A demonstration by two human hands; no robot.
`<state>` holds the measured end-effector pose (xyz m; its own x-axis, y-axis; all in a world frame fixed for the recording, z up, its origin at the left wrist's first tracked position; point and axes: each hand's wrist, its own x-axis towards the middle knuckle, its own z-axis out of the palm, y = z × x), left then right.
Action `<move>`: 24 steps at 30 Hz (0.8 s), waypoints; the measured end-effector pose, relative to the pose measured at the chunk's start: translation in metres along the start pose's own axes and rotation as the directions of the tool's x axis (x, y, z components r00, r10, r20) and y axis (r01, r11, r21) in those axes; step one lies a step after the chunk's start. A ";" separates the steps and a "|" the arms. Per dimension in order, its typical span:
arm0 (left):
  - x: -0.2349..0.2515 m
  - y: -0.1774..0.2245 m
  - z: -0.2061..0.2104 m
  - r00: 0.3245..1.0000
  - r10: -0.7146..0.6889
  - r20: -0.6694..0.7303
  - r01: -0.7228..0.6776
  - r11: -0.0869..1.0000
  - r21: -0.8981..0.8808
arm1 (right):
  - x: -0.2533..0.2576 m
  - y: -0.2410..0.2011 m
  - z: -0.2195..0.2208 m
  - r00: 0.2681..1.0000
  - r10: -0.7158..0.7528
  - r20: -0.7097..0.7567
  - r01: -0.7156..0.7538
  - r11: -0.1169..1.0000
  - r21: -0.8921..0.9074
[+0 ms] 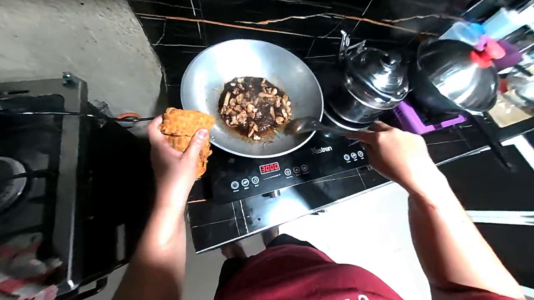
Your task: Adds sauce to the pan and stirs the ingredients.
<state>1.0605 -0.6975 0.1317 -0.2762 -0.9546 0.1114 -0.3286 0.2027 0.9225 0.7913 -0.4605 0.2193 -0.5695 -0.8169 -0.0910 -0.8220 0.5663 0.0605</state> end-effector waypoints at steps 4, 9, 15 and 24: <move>0.002 0.000 0.000 1.000 0.011 0.005 -0.011 1.000 -0.005 | 0.057 -0.018 0.045 0.999 0.038 0.034 -0.041 0.996 0.080; 0.003 -0.002 0.002 1.000 0.018 -0.021 -0.018 0.999 -0.032 | 0.099 -0.025 0.035 0.998 0.061 -0.029 -0.057 0.992 0.115; 0.004 -0.015 0.008 0.991 0.100 -0.086 -0.108 0.990 -0.095 | 0.143 -0.022 0.033 0.992 0.118 0.041 -0.125 0.958 0.257; 0.010 -0.018 0.006 0.994 0.087 -0.069 -0.096 0.986 -0.136 | 0.161 -0.020 0.020 0.959 -0.214 0.185 0.081 0.835 0.545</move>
<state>1.0583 -0.7099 0.1143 -0.2402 -0.9463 0.2163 -0.1746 0.2613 0.9493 0.7157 -0.6014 0.1836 -0.3702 -0.8845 -0.2840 -0.7309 0.4660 -0.4985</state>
